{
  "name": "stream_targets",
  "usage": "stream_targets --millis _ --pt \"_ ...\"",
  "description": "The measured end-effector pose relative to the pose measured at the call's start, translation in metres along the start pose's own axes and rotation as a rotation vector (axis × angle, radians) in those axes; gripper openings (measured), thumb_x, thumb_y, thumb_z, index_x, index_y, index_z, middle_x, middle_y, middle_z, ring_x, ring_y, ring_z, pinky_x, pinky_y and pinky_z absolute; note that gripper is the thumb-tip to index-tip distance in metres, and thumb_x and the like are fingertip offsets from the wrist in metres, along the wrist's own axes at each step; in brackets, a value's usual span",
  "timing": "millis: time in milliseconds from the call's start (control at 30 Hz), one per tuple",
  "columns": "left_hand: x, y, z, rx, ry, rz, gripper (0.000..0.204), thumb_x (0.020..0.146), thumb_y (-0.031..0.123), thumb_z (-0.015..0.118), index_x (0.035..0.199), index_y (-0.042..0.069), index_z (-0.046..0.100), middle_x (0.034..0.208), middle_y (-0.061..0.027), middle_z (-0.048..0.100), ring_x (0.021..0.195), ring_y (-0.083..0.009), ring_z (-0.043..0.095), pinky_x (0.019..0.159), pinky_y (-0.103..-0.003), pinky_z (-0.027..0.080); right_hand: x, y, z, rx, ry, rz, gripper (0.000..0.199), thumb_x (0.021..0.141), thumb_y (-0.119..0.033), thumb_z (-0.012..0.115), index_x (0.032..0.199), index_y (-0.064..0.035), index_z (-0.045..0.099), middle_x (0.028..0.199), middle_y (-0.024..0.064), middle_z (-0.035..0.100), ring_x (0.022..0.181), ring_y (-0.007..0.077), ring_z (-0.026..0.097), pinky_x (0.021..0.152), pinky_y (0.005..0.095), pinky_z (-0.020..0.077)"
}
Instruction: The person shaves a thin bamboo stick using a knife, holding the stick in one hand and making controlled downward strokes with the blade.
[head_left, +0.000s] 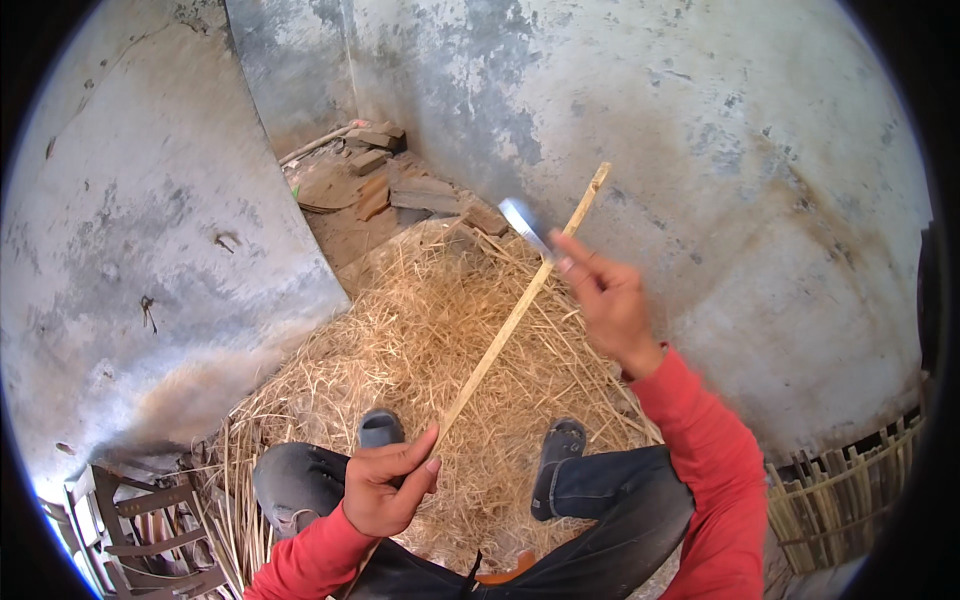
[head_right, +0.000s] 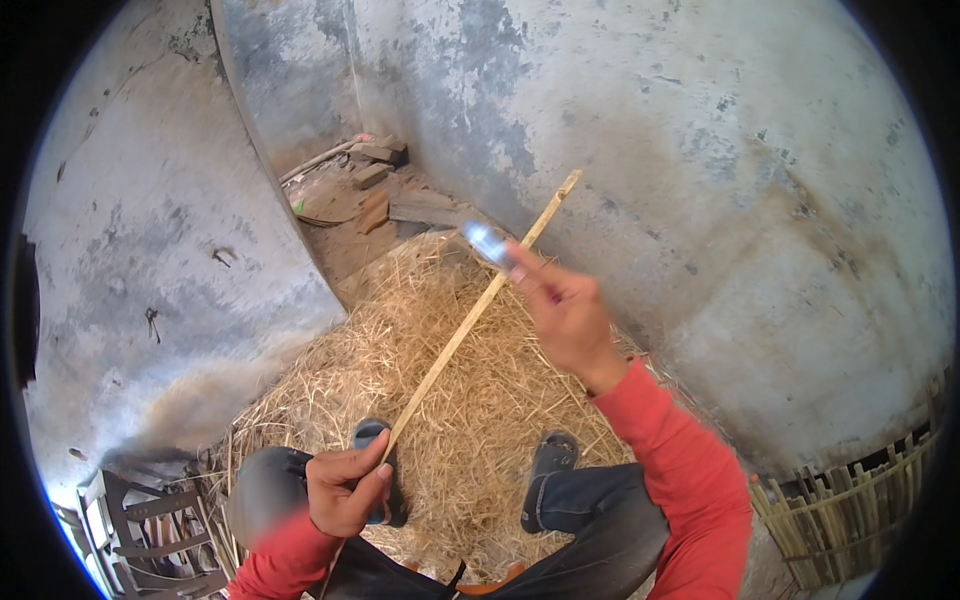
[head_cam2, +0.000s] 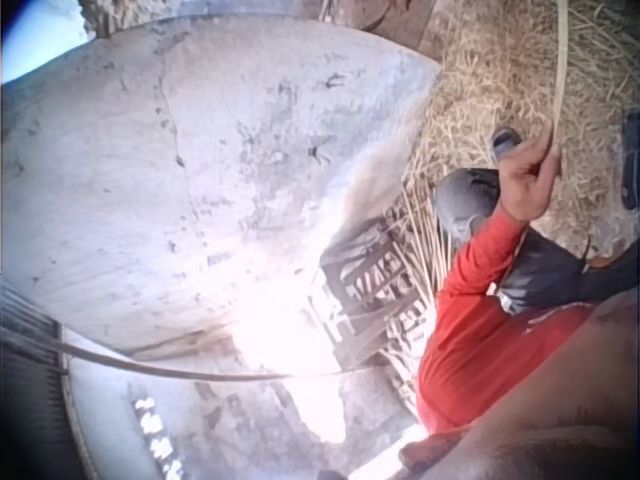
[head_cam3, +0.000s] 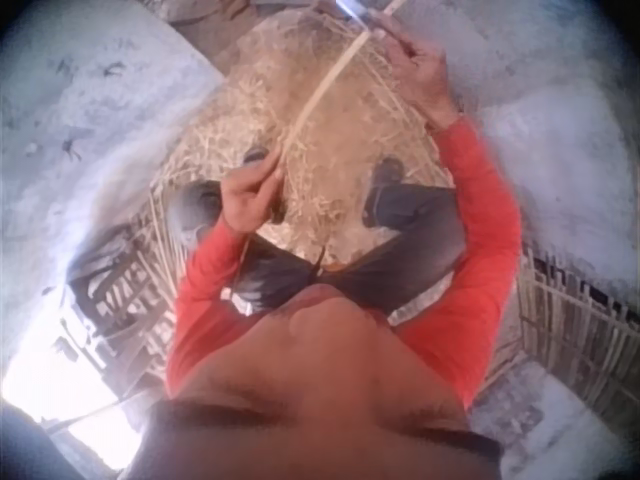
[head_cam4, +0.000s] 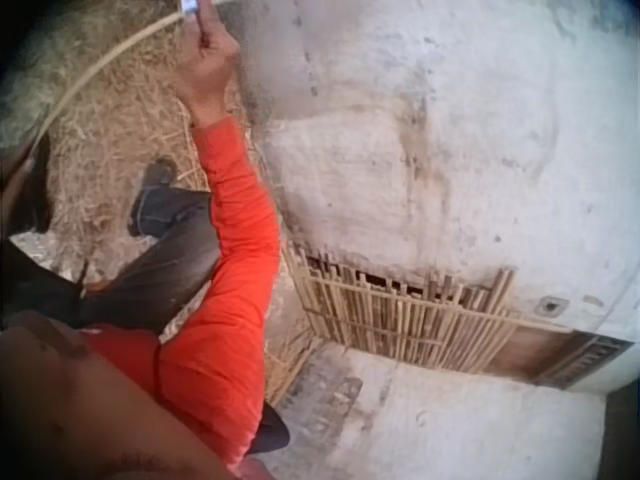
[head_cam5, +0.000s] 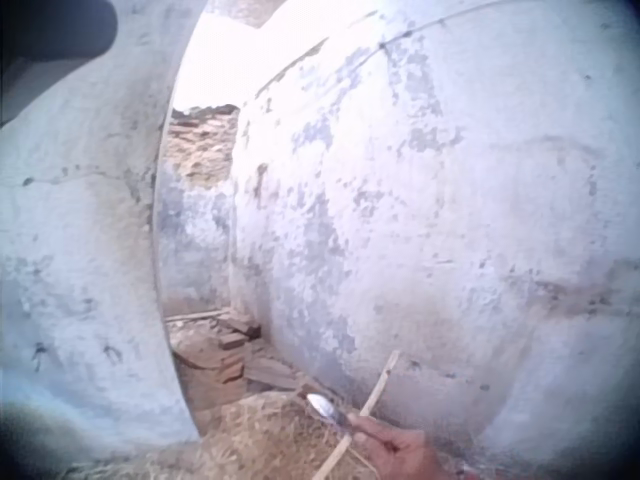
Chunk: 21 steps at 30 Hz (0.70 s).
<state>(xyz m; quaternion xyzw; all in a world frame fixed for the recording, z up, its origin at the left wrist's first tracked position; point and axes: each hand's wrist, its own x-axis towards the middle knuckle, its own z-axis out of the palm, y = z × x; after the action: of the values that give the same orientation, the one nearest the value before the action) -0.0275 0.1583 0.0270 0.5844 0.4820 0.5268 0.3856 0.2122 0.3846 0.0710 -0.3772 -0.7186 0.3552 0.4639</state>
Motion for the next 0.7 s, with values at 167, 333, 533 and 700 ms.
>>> stream_targets --millis 167,333,533,700 --pt "0.003 -0.007 0.005 -0.038 0.062 -0.080 0.041 0.094 -0.005 0.063 0.134 0.000 0.063 0.072 -0.0050 0.066 0.062 -0.0067 0.059 0.055 -0.022 0.045 -0.048 -0.032 0.053 0.084 -0.236 -0.217 0.034 0.099 -0.009 0.063 0.132 -0.0056 0.067 0.100 0.0123 0.078 0.067 0.0051 0.062 0.061 0.0247 0.0508" --pt "0.007 -0.007 0.002 -0.082 0.091 -0.099 0.040 0.095 -0.005 0.062 0.134 0.001 0.064 0.071 -0.0031 0.065 0.061 -0.0056 0.057 0.055 -0.022 0.044 -0.058 -0.057 0.054 0.016 -0.529 -0.181 0.033 0.098 -0.009 0.064 0.131 -0.0063 0.068 0.106 0.0150 0.077 0.068 0.0082 0.064 0.064 0.0250 0.0532" --pt "-0.003 0.005 -0.006 -0.388 -0.075 -0.321 0.040 0.103 0.001 0.052 0.143 0.001 0.055 0.070 -0.0013 0.060 0.054 -0.0039 0.046 0.050 -0.020 0.037 0.003 -0.035 0.005 -0.079 0.174 -0.115 0.035 0.101 -0.015 0.063 0.134 -0.0069 0.065 0.100 0.0059 0.077 0.063 0.0021 0.051 0.055 0.0242 0.0437" --pt "-0.005 0.007 -0.007 -0.369 -0.188 -0.383 0.041 0.105 0.003 0.049 0.146 0.002 0.052 0.071 -0.0011 0.059 0.054 -0.0027 0.043 0.049 -0.020 0.034 0.028 -0.006 -0.042 -0.205 0.388 -0.203 0.034 0.101 -0.011 0.062 0.134 -0.0080 0.066 0.074 -0.0072 0.054 0.063 0.0020 0.038 0.056 0.0217 0.0333"
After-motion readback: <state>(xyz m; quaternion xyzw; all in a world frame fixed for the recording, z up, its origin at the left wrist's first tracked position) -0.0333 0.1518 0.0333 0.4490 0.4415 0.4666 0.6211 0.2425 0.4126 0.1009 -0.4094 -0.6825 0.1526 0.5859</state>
